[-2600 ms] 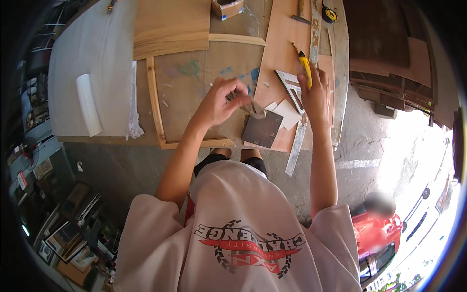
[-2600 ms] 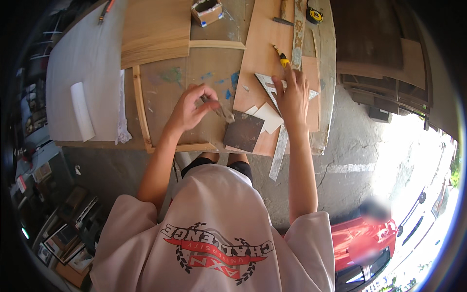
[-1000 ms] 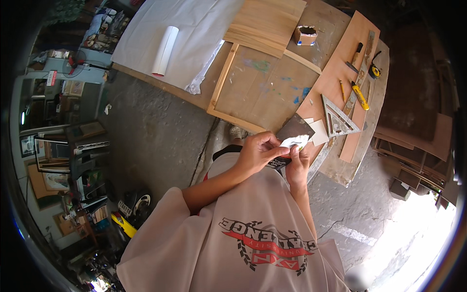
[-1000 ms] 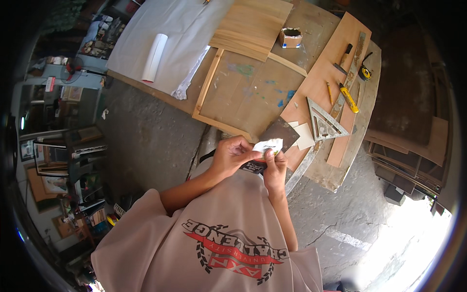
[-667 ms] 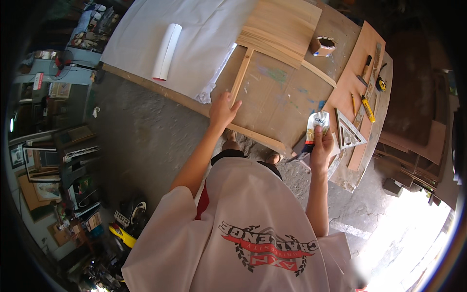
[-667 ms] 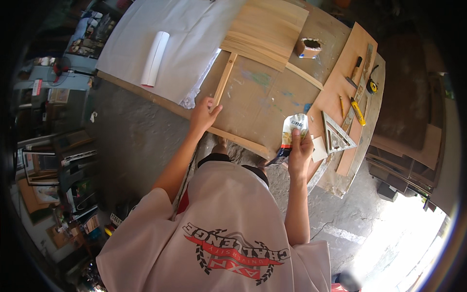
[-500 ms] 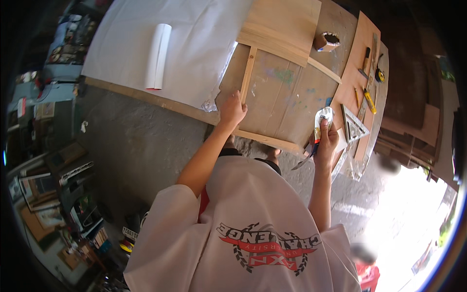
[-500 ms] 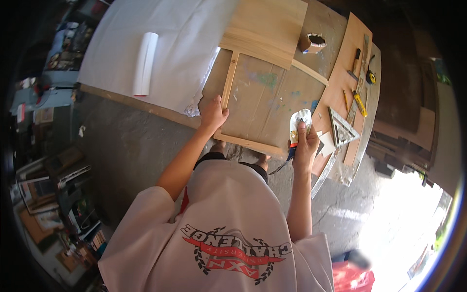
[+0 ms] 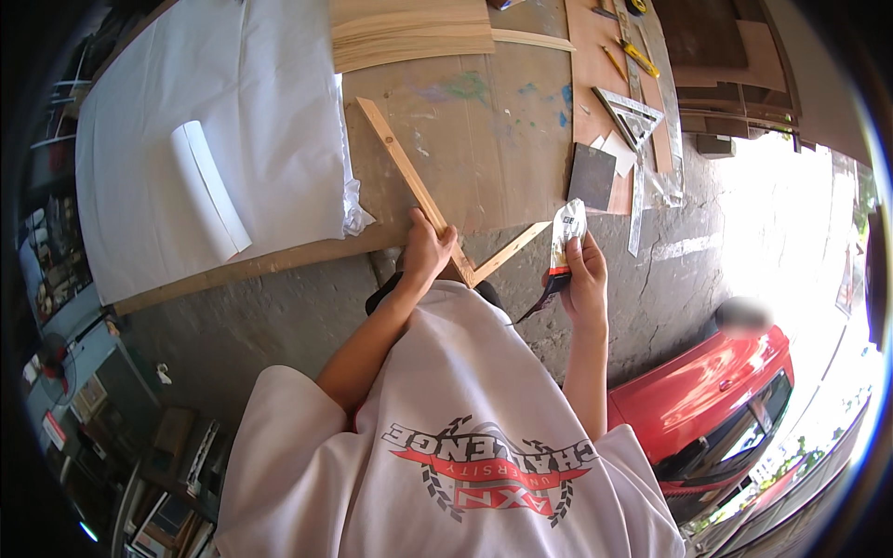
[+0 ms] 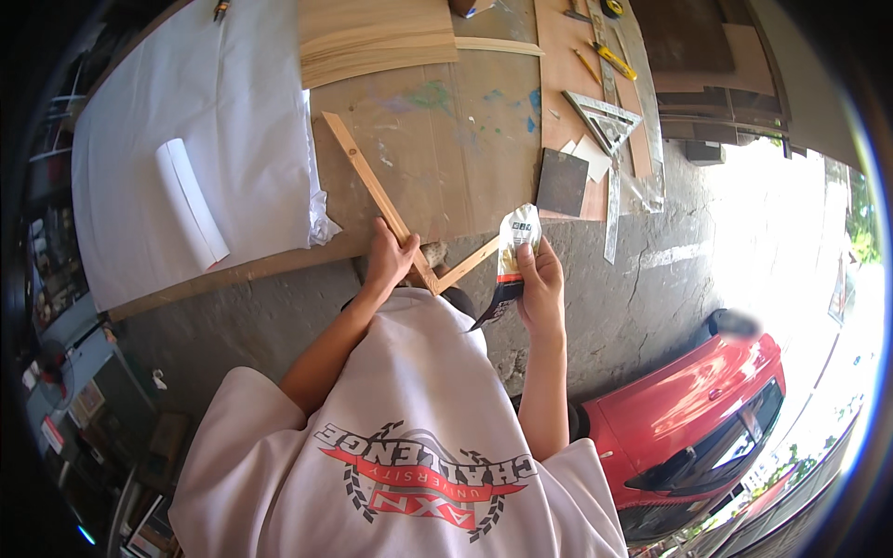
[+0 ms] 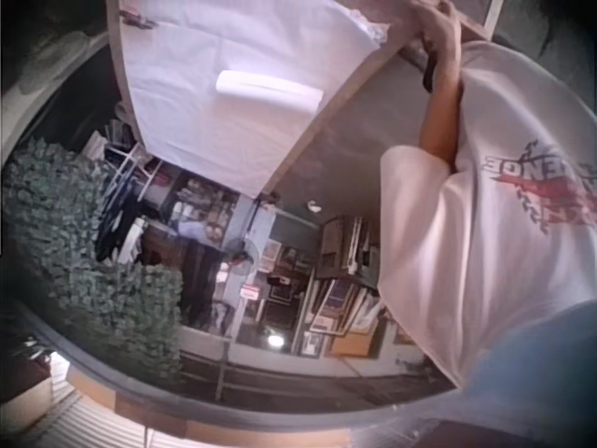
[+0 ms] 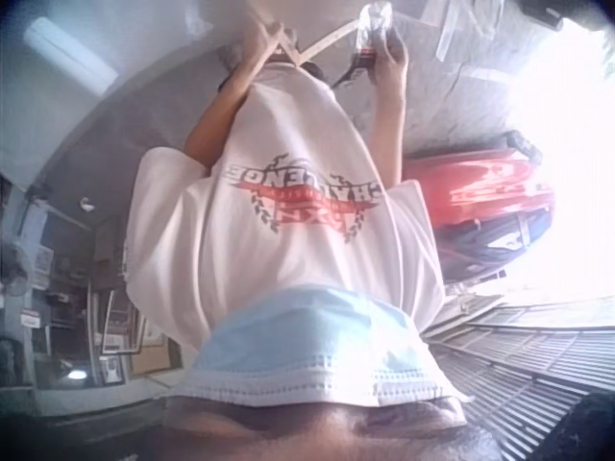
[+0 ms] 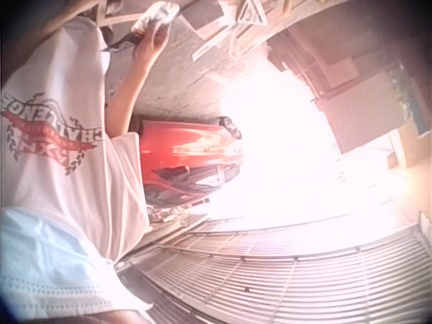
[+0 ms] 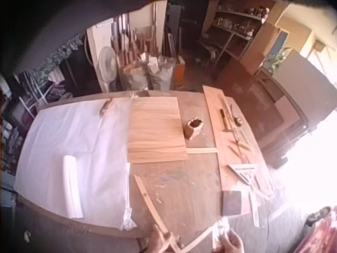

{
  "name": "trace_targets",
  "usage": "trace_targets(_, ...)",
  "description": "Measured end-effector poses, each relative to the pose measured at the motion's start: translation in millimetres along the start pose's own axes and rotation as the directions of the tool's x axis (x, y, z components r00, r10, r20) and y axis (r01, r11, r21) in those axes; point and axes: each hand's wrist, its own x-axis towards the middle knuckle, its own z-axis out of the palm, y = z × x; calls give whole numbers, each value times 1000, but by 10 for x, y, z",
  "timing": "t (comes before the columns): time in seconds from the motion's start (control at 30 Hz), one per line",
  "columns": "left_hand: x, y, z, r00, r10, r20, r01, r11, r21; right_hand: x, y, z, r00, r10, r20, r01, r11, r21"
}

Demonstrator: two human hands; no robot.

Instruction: The person applies glue to a wooden frame, then hammers nails into a wooden board to attach a dark rectangular piece. The person uses a hammer and nails to secure the components together on a workbench.

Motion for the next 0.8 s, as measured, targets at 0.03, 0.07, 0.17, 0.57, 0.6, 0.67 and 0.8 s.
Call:
trace_targets(0.03, 12, -11, -18, 1000, 13, 14, -12, 1000, -12, -73, -4, -22, 1000, 26, 16, -27, 997, 76)
trace_targets(0.07, 19, -18, -42, 999, 30, 16, -30, 999, -23, -143, -7, -49, 999, 53, -1, -53, 988, 145)
trace_targets(0.17, 3, -5, -137, 994, 91, 57, -84, 989, -125, -334, -21, -165, 996, 29, 85, -64, 895, 441)
trace_targets(0.57, -149, 332, 25, 972, 15, 236, 141, 765, -629, -890, 69, -744, 974, -145, -174, 208, 875, 437)
trace_targets(0.6, -41, 370, 171, 975, 7, 224, 141, 756, -640, -894, 50, -792, 970, -171, -172, 230, 875, 426)
trace_targets(0.67, 148, 426, 431, 974, 19, 227, 128, 777, -616, -889, -2, -891, 964, -218, -150, 261, 872, 414)
trace_targets(0.8, 368, 508, 815, 975, 66, 213, 80, 788, -611, -767, -58, -1048, 952, -254, -173, 283, 942, 177)
